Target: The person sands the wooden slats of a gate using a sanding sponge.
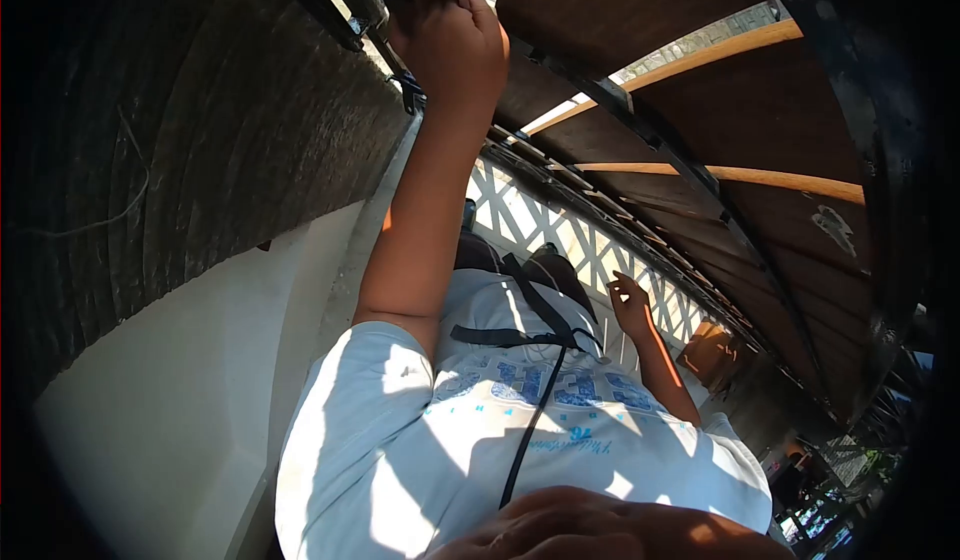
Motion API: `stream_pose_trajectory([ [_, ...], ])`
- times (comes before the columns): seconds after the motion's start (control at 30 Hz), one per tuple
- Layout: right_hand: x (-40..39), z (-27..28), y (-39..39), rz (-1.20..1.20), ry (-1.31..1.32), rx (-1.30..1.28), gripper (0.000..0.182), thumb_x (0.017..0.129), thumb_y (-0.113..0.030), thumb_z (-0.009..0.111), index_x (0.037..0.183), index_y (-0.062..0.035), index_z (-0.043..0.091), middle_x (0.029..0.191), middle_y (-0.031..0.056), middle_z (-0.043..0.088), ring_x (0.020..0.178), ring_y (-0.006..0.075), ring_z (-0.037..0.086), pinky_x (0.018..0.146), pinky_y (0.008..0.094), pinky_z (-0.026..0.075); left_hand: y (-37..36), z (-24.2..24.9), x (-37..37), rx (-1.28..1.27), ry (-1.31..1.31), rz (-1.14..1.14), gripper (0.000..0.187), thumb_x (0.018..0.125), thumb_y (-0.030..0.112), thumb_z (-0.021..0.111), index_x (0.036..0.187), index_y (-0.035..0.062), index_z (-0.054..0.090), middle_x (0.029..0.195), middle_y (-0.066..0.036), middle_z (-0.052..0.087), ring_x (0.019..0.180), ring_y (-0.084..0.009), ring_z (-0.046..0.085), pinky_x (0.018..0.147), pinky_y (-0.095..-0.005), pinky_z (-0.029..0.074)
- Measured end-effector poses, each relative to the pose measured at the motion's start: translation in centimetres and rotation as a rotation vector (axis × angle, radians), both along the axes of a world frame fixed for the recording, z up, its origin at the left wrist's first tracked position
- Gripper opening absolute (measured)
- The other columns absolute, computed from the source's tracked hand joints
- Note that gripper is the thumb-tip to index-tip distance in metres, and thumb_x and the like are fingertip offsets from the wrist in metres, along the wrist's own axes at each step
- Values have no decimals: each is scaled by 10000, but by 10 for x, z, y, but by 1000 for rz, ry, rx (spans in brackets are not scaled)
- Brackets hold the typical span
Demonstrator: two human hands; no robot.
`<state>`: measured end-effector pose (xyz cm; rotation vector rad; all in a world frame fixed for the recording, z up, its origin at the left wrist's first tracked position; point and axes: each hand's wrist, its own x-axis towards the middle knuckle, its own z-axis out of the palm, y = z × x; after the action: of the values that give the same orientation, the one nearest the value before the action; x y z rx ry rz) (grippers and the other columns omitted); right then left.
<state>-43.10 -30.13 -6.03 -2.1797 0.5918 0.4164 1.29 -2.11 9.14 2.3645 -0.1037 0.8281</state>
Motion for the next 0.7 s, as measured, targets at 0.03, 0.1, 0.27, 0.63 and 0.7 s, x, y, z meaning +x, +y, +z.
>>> stream_pose_trajectory([
  [0.03,55,37,8,54,-194,1,386,971,-69,666,1351,-19,623,1095,88,732,957,158,689,765,295,533,5,13,-7,-83,228,-72,514,1067,347,373,975,-18,723,749,-170,730,851,-381,726,1071,-636,363],
  [0.1,142,121,23,208,-544,-60,402,952,-16,656,1349,3,600,1110,109,725,1005,202,681,845,316,529,-10,24,-9,-257,318,20,561,1063,346,407,731,3,703,612,-138,688,663,-371,705,981,-528,462],
  [0.27,213,218,7,178,-1346,-474,637,890,-9,657,1479,36,417,1566,291,336,1413,356,421,1120,479,376,-46,4,-17,180,-450,207,408,1054,297,432,1015,2,711,851,-272,727,799,-439,717,932,-514,502],
  [0.63,247,191,9,-82,-1177,246,542,1008,28,538,1499,49,309,1440,168,497,1267,224,512,1091,364,406,-55,19,-17,-300,-255,225,369,1023,216,484,1242,-37,638,941,-331,698,736,-483,680,690,-549,563],
  [0.7,256,177,0,-102,-1203,326,485,1026,-1,535,1474,50,358,1400,168,527,1225,217,533,1081,358,414,-34,11,17,-202,100,374,462,1030,290,500,769,-19,723,732,-276,682,656,-470,665,644,-537,539],
])
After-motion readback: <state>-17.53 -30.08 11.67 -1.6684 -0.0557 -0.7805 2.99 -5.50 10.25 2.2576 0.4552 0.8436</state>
